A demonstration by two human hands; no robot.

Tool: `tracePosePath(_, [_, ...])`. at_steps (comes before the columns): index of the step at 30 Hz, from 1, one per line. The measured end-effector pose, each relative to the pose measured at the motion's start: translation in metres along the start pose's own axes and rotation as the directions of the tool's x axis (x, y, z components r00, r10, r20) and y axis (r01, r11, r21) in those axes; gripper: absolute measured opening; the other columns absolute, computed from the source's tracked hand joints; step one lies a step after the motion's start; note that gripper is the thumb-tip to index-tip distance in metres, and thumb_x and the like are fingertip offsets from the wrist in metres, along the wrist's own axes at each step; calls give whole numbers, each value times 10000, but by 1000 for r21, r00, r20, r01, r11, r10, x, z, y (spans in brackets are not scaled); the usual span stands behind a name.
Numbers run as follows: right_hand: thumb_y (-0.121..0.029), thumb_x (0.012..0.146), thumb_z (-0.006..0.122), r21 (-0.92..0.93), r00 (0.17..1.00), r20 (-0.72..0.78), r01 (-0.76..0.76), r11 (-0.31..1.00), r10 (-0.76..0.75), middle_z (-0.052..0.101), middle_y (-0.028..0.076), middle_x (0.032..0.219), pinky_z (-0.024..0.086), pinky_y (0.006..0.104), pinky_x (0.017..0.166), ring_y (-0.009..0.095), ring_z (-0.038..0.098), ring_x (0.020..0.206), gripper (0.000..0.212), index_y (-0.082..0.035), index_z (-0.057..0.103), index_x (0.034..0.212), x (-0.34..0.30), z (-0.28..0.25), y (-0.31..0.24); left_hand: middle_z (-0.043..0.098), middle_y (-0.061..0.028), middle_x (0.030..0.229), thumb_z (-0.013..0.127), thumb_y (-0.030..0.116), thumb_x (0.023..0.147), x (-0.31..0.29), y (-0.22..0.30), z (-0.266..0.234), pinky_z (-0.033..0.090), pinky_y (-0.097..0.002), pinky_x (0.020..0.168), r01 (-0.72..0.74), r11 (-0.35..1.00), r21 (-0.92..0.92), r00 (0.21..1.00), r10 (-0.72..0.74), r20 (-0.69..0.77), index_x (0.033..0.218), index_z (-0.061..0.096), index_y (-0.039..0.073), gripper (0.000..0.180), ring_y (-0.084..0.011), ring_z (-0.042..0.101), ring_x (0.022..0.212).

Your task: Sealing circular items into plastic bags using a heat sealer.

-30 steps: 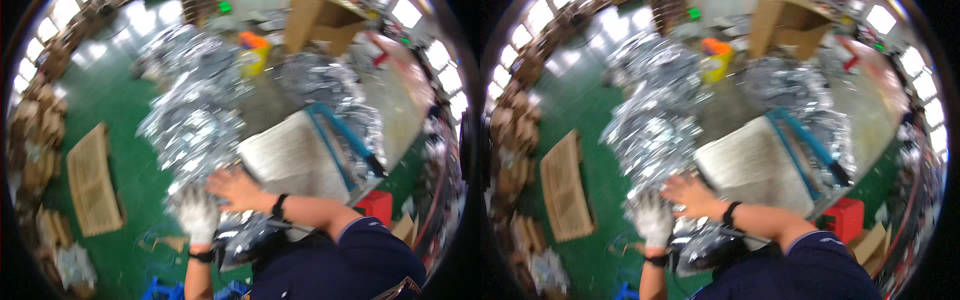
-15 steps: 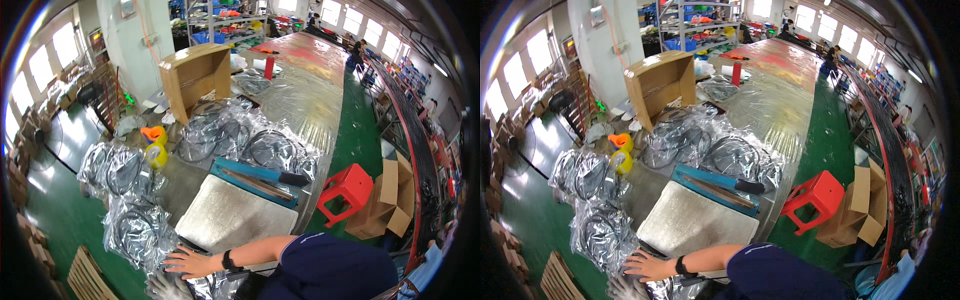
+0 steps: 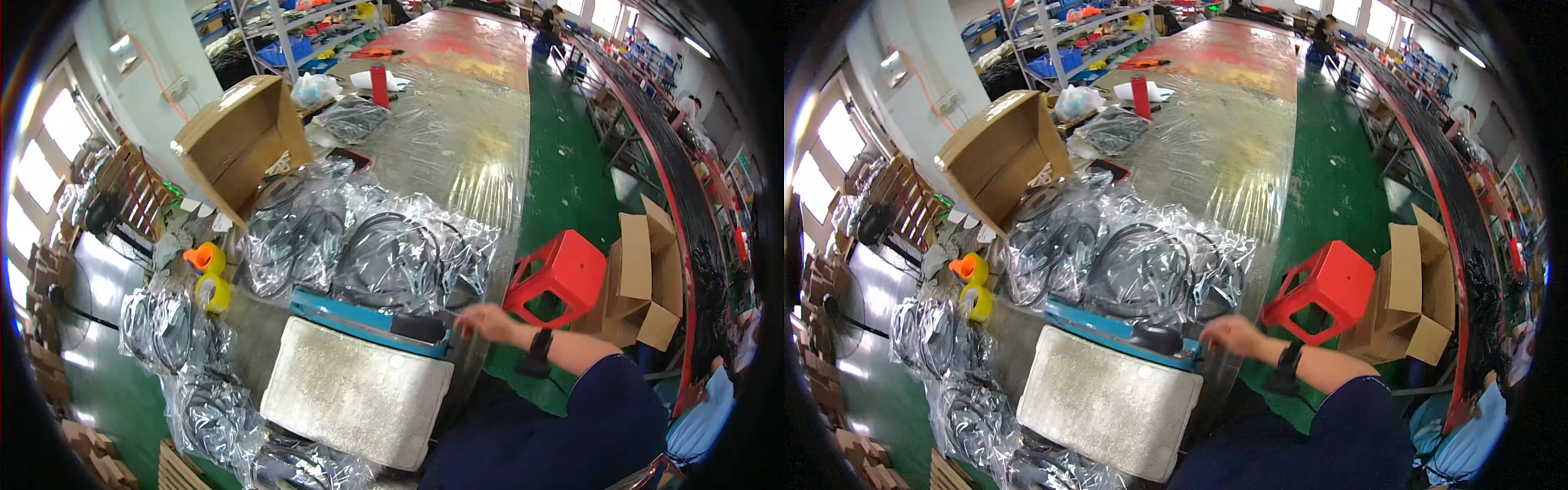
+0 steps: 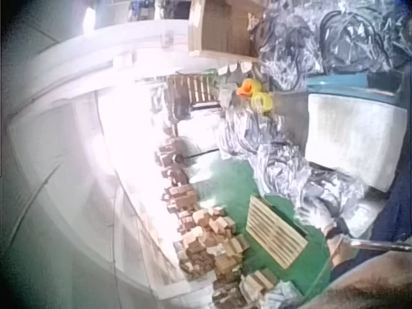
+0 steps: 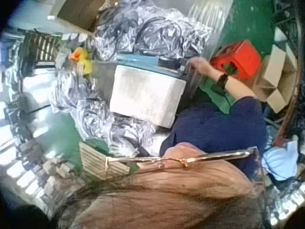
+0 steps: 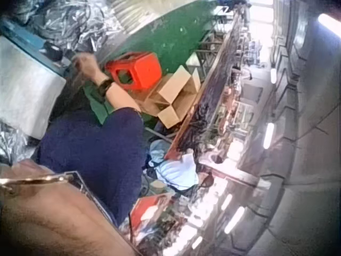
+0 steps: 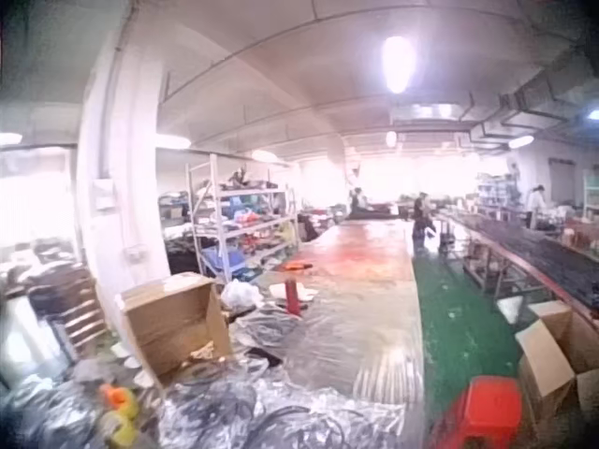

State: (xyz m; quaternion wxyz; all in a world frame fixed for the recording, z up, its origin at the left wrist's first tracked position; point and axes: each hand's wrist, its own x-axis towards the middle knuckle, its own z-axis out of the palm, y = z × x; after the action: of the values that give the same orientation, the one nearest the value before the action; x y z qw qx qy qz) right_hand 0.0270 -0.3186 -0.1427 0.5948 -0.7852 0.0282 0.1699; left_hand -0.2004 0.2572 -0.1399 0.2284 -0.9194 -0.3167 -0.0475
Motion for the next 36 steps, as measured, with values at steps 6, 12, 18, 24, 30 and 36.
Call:
tracePosePath(6, [-400, 1025, 485, -188, 962, -273, -31, 982, -22, 695, 80, 944, 520, 314, 670, 149, 625, 742, 436, -99, 633, 1303, 174, -161, 28, 484, -222, 1434, 552, 565, 913, -21, 78, -7, 323, -654, 1073, -141, 985, 103, 989, 145, -32, 1444, 425, 31, 764, -433, 428, 1341])
tracePosePath(12, [-545, 969, 565, -93, 927, 330, -157, 983, 179, 688, 72, 956, 509, 267, 672, 126, 620, 732, 624, -106, 533, 1412, 260, -189, -19, 492, -279, 1407, 480, 395, 1017, -58, 120, -36, 340, -568, 1108, -461, 838, 292, 886, 456, 90, 1415, 460, 17, 549, -476, 395, 1353])
tracePosePath(18, [-447, 961, 627, -182, 801, 547, -170, 968, 244, 711, 60, 1007, 491, 262, 673, 119, 627, 747, 428, -89, 666, 1191, 275, -197, -9, 524, -268, 1370, 517, 226, 1013, -46, 189, -157, 347, -447, 1127, -74, 953, -295, 984, 117, 130, 1371, 486, -21, 437, -413, 439, 1327])
tracePosePath(24, [-299, 989, 611, 50, 901, 423, 86, 995, -99, 720, 37, 848, 495, 269, 706, 106, 650, 799, 293, -37, 721, 915, 247, -206, -73, 592, -210, 1303, 528, 276, 1017, -27, 213, -183, 419, -434, 1063, 145, 892, -429, 961, -24, 276, 1301, 535, -3, 398, -353, 534, 1222])
tracePosePath(30, [-230, 934, 701, 123, 470, 508, 790, 600, -722, 674, 3, 757, 472, 255, 678, 71, 606, 721, 236, -39, 666, 802, 174, -98, -305, 510, -303, 1346, 536, 329, 949, -3, 206, -148, 329, -549, 1088, -44, 634, -772, 993, -55, -101, 1394, 438, -68, 604, -482, 467, 1236])
tracePosePath(36, [-224, 937, 696, 313, 337, 658, 691, 652, -673, 593, -27, 681, 435, 333, 861, 58, 551, 659, 273, -74, 596, 732, 104, 24, -426, 532, -304, 1316, 643, 196, 883, 39, 210, -197, 343, -518, 1093, -280, 352, -893, 956, 17, -293, 1380, 442, -83, 604, -463, 474, 1238])
